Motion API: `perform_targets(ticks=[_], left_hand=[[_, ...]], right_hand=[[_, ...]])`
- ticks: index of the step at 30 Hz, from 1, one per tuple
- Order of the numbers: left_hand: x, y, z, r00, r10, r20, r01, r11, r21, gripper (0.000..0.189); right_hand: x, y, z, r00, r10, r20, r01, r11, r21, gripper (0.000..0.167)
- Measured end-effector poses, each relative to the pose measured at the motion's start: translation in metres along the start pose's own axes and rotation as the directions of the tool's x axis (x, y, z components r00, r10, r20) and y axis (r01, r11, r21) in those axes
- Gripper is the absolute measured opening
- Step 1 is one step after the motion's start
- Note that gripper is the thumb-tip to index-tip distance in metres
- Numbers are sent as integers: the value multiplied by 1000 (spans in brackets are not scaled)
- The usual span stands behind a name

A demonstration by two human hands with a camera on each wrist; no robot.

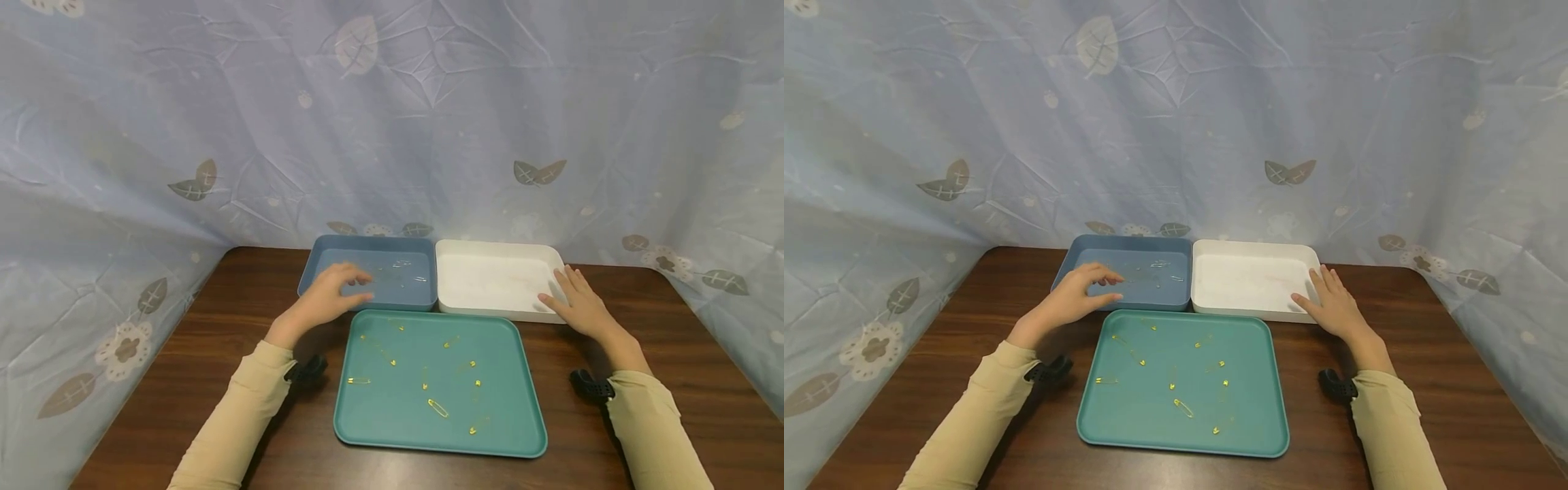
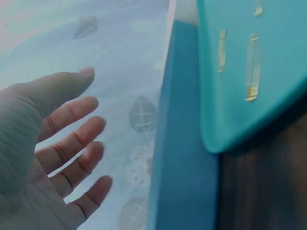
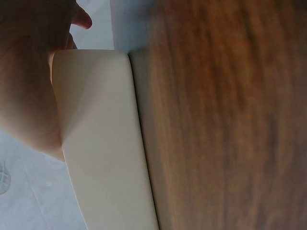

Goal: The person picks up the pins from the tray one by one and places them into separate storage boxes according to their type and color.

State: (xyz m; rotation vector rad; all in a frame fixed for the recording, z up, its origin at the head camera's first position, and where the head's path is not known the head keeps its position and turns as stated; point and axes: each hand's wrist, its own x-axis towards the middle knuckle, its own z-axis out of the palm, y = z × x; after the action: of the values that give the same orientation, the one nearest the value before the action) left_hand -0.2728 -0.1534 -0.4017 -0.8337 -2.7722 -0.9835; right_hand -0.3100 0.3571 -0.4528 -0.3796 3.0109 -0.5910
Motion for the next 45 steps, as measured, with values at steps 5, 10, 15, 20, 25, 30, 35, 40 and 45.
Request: perform_targets(ticks=[5,10,15,20,25,30,35,40,45], left_hand=[[-11,-3,7,1000,17,-2,-17,1000,-21,28],[-21,-9,15,1000,-7,9,8,996,-85,25],[-30,-13,23,996,-59,74,70,984,-164,26],[-33,-16,31,981,-125,148,153,969,-196,24],[-31,-14,38,969,-178,171,207,963,-170,19],[-30,-13,42,960,-216,180,237,965,-108,15],[-29,-16,45,946,-256,197,275,958,-78,13],[-31,-16,44,943,-263,203,285,955,-86,9],[-32,-15,42,944,-252,212,274,958,-80,5]], right_hand=[[-1,0,3,1000,-1,-15,1,1000,-2,84],[-1,0,4,1000,-3,-16,3,1000,4,84],[0,-1,5,1000,-3,-15,3,1000,1,84],[1,1,3,1000,3,-17,-3,1000,-14,84],[-1,2,1,1000,10,-19,-10,1000,-3,84],[-2,1,2,1000,11,-19,-11,1000,21,84],[-3,0,1,1000,10,-29,-10,1000,16,83],[-2,1,1,1000,11,-24,-11,1000,21,83],[-3,-1,1,1000,11,-26,-10,999,33,83]])
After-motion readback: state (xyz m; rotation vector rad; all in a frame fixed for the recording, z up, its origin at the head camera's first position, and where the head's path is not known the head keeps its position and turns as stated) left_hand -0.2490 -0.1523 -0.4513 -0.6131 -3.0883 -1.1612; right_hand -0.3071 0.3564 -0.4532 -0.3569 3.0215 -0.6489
